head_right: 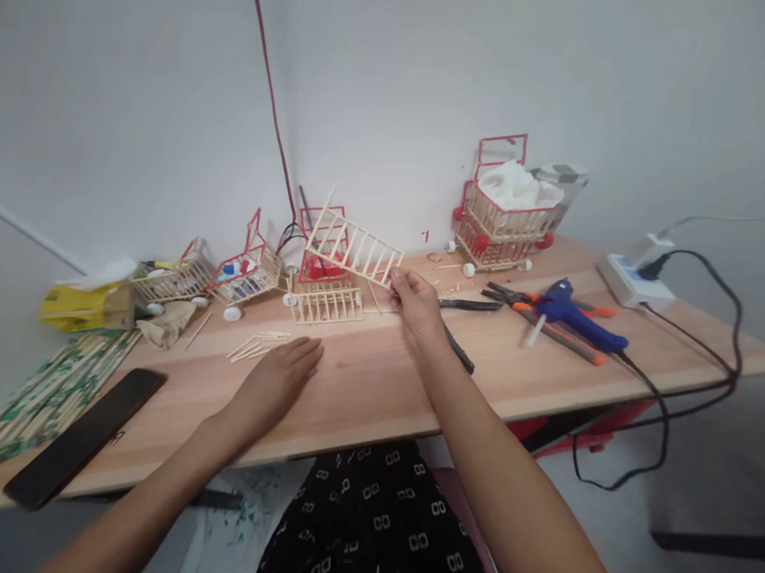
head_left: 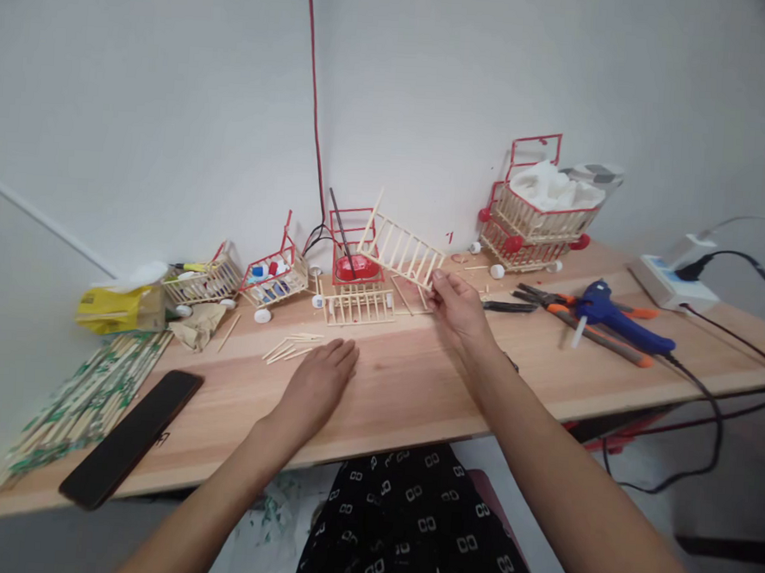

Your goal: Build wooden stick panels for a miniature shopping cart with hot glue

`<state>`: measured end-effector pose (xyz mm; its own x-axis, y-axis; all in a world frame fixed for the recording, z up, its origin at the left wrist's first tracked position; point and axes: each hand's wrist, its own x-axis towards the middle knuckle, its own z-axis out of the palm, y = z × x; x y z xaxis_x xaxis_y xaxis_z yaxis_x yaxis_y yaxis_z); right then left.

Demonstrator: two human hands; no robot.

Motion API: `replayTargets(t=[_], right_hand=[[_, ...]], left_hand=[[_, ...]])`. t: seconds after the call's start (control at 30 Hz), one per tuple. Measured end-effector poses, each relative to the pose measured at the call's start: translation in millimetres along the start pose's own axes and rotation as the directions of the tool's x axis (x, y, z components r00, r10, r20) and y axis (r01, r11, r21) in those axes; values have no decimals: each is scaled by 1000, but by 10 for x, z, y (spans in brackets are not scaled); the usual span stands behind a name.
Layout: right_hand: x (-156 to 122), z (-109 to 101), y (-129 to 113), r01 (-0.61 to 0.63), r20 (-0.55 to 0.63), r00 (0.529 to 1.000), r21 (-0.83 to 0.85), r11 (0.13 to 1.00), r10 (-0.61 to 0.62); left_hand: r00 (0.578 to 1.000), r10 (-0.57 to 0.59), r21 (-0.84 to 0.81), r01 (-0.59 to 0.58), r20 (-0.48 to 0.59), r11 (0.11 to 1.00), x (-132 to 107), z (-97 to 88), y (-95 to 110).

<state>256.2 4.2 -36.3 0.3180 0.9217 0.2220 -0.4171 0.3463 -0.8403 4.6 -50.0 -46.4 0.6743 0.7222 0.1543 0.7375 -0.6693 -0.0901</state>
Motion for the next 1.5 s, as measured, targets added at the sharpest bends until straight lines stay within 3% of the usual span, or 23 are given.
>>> replayTargets(t=[0.1, 0.23, 0.6, 1.0, 1.33, 1.5], right_hand=[[-3, 5, -4, 5, 1, 1000, -6, 1000, -5], [-13, 15, -14, 13, 4, 1000, -5, 1000, -13], [-6, -3, 1, 7, 12, 1000, -10, 1000, -7], [9, -18, 19, 38, 29, 999, 3, 999, -38], [-9, -3, 4, 34, 27, 999, 1, 999, -34], [-26, 9, -28, 27, 19, 999, -16, 1000, -27]], left_hand=[[999, -2, 3, 2, 36, 1000, 136, -62, 74], [1000, -24, -43, 24, -1, 999, 241, -106, 100], [979, -159, -183, 135, -126, 974, 491, -51, -82], [948, -218, -261, 156, -230, 953, 425, 57, 20], [952, -220, -297, 152, -212, 943, 191, -18, 112], [969, -216, -319, 167, -124, 933, 64, -103, 202]])
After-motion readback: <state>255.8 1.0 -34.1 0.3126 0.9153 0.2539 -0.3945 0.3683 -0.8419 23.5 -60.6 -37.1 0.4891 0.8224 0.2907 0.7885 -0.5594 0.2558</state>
